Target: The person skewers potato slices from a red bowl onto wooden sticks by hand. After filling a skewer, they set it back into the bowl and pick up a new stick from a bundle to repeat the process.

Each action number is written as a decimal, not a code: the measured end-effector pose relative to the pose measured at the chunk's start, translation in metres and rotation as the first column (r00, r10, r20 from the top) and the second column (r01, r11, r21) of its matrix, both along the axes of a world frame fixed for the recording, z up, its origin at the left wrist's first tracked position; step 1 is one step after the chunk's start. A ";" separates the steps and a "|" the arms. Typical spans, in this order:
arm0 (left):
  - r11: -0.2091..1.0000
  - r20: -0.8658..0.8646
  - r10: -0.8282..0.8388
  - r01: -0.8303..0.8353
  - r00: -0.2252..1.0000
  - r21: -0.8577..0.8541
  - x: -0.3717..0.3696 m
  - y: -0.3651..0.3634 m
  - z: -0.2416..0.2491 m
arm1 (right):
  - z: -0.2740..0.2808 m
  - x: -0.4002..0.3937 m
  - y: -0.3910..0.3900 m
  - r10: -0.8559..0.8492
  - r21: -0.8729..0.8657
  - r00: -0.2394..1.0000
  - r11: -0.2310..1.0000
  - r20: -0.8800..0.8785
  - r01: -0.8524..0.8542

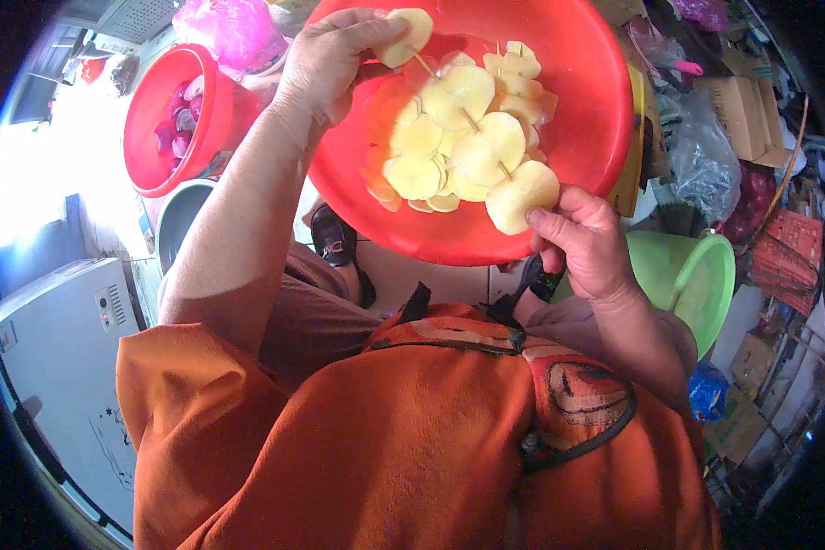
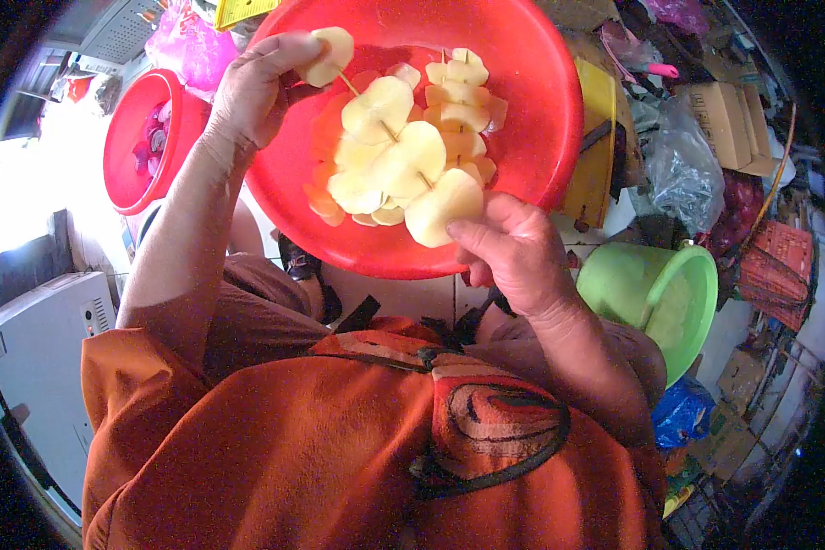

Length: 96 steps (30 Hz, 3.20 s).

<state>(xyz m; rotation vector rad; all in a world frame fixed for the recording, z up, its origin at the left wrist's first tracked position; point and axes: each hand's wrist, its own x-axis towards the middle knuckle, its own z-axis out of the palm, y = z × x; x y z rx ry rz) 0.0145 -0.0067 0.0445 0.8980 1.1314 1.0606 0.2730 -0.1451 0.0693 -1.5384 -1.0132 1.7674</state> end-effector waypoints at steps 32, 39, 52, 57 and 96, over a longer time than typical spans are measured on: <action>0.949 0.039 -0.135 0.141 0.990 -0.281 0.025 -0.020 0.012 | -0.004 -0.003 0.001 0.021 0.065 0.999 0.998 0.035 -0.023; 0.957 0.020 -0.119 0.120 0.993 -0.266 0.028 -0.026 0.011 | -0.005 -0.004 -0.004 0.007 0.039 0.999 0.999 0.040 -0.008; 0.935 -0.021 -0.277 0.264 0.961 -0.237 0.025 -0.022 0.012 | -0.006 -0.002 -0.001 -0.040 0.044 0.999 0.998 -0.001 0.040; 0.975 -0.212 -0.118 0.073 0.970 -0.208 0.007 -0.003 -0.002 | -0.006 0.003 0.003 -0.163 0.066 0.985 0.984 -0.063 0.167; 0.991 -0.698 -0.099 0.133 0.709 -0.006 0.035 0.030 -0.069 | -0.001 0.010 0.009 -0.133 0.042 0.991 0.990 -0.008 0.133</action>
